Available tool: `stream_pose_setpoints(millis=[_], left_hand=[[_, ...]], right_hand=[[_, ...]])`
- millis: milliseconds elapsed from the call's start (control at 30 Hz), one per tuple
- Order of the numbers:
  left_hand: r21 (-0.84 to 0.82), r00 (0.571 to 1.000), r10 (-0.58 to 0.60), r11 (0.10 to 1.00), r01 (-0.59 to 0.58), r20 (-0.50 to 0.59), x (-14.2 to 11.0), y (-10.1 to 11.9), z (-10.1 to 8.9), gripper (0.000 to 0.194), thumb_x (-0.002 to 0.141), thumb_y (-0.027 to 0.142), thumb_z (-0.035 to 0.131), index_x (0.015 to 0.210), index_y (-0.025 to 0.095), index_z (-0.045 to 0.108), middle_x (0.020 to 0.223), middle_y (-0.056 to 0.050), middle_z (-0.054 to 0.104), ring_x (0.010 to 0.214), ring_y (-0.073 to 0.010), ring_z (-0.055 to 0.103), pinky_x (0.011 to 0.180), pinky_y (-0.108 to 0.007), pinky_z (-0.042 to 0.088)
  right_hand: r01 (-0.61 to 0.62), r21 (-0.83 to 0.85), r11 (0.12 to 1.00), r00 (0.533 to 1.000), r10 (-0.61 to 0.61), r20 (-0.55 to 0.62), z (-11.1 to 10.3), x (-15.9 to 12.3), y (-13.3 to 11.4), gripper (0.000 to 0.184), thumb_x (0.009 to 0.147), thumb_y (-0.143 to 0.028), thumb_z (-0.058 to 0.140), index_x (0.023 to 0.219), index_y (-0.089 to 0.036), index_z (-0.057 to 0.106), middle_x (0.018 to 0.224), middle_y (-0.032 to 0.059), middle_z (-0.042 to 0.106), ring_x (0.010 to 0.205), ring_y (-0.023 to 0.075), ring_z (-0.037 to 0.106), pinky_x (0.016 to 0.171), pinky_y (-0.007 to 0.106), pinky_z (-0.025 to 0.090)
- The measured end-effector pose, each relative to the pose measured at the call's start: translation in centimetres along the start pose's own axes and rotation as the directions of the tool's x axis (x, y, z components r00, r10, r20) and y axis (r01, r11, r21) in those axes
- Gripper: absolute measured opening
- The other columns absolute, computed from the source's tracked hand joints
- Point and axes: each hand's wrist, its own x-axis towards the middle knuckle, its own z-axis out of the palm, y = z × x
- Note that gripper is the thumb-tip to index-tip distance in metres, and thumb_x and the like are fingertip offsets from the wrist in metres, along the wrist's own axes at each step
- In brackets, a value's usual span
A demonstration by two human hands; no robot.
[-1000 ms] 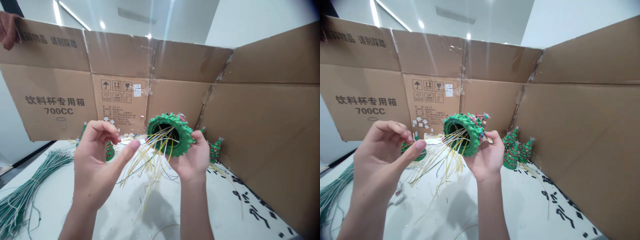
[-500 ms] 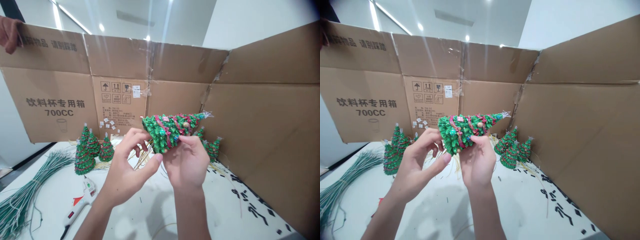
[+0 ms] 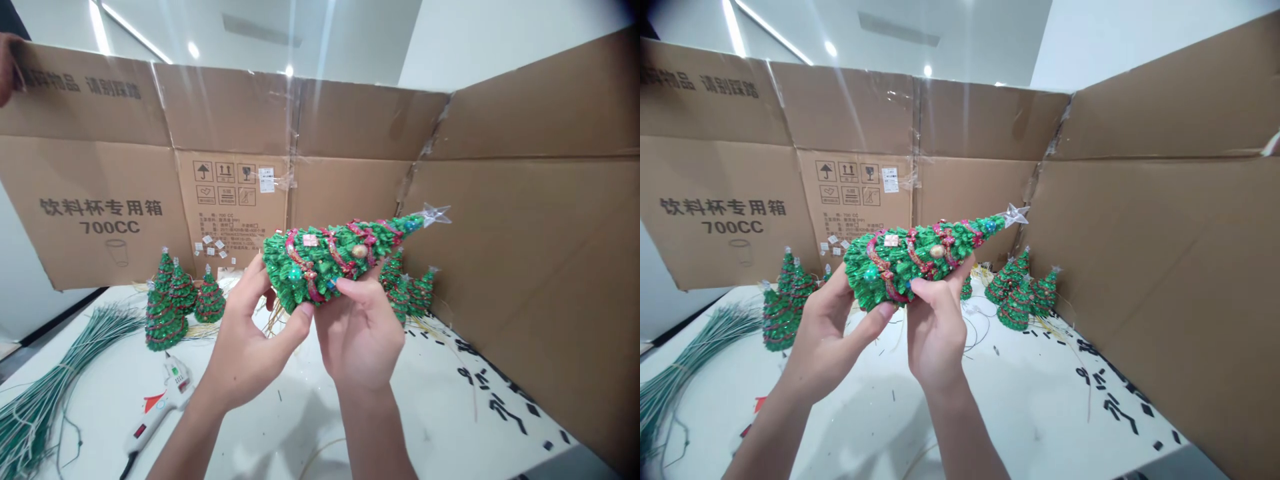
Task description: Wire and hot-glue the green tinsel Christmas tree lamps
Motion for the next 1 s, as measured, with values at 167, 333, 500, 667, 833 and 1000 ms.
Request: stream_pose_setpoints(millis=[167, 333, 500, 667, 833, 1000], left_hand=[[0.000, 1.000, -0.021, 1.000, 0.021, -0.022, -0.3, -0.3, 0.2, 0.027, 0.100, 0.026, 0.072, 0.125, 0.033, 0.071, 0.120, -0.003, 0.068, 0.125, -0.0299, 0.064, 0.097, -0.039, 0.050], [-0.029, 0.996, -0.072, 0.997, 0.070, -0.060, -0.4, -0.4, 0.9, 0.019, 0.101, 0.027, 0.069, 0.119, 0.029, 0.070, 0.108, -0.003, 0.067, 0.119, -0.0288, 0.066, 0.094, -0.039, 0.050], [-0.034, 0.990, -0.098, 0.995, 0.095, -0.098, -0.4, -0.3, 1.2, 0.010, 0.097, 0.023, 0.068, 0.107, 0.025, 0.069, 0.104, -0.002, 0.067, 0.112, -0.0271, 0.066, 0.090, -0.037, 0.050], [-0.021, 0.987, -0.109, 0.994, 0.107, -0.114, -0.3, -0.5, 1.3, 0.015, 0.098, 0.024, 0.066, 0.113, 0.026, 0.071, 0.108, -0.002, 0.071, 0.104, -0.0238, 0.065, 0.087, -0.036, 0.049], [-0.070, 0.988, -0.127, 0.990, 0.121, -0.091, -0.2, -0.4, 1.3, 0.019, 0.103, 0.029, 0.062, 0.119, 0.026, 0.072, 0.130, -0.004, 0.073, 0.118, -0.0255, 0.066, 0.110, -0.043, 0.047], [-0.089, 0.984, -0.157, 0.985, 0.149, -0.089, 0.0, -0.3, 1.1, 0.021, 0.103, 0.031, 0.062, 0.119, 0.025, 0.074, 0.130, -0.006, 0.074, 0.125, -0.0291, 0.065, 0.113, -0.047, 0.047]], right_hand=[[0.047, -0.074, 0.996, 0.999, -0.045, 0.020, -0.2, -0.1, 0.3, 0.069, 0.084, -0.015, 0.061, 0.145, -0.047, 0.056, 0.115, -0.0001, 0.065, 0.104, 0.0249, 0.067, 0.101, 0.049, 0.060], [0.082, -0.078, 0.994, 0.996, -0.079, 0.044, -0.4, -0.2, 0.5, 0.069, 0.086, -0.013, 0.063, 0.144, -0.048, 0.055, 0.114, -0.0013, 0.064, 0.103, 0.0232, 0.067, 0.100, 0.047, 0.061], [0.094, -0.074, 0.993, 0.995, -0.091, 0.048, -0.5, -0.2, 0.6, 0.070, 0.084, -0.011, 0.066, 0.142, -0.049, 0.056, 0.113, -0.0027, 0.062, 0.102, 0.0212, 0.066, 0.099, 0.043, 0.062], [0.058, -0.138, 0.989, 0.998, -0.056, 0.013, -0.6, -0.1, 0.6, 0.083, 0.081, -0.014, 0.072, 0.151, -0.051, 0.047, 0.118, -0.0027, 0.063, 0.110, 0.0216, 0.066, 0.103, 0.043, 0.061], [0.060, -0.218, 0.974, 0.996, -0.044, 0.077, -0.9, 0.1, 0.6, 0.081, 0.088, -0.023, 0.073, 0.157, -0.052, 0.043, 0.123, -0.0024, 0.067, 0.119, 0.0233, 0.067, 0.109, 0.045, 0.058], [0.032, -0.170, 0.985, 0.994, -0.013, 0.111, -0.9, 0.4, 0.7, 0.075, 0.092, -0.027, 0.072, 0.158, -0.049, 0.045, 0.132, -0.0022, 0.069, 0.130, 0.0252, 0.066, 0.116, 0.049, 0.054]])
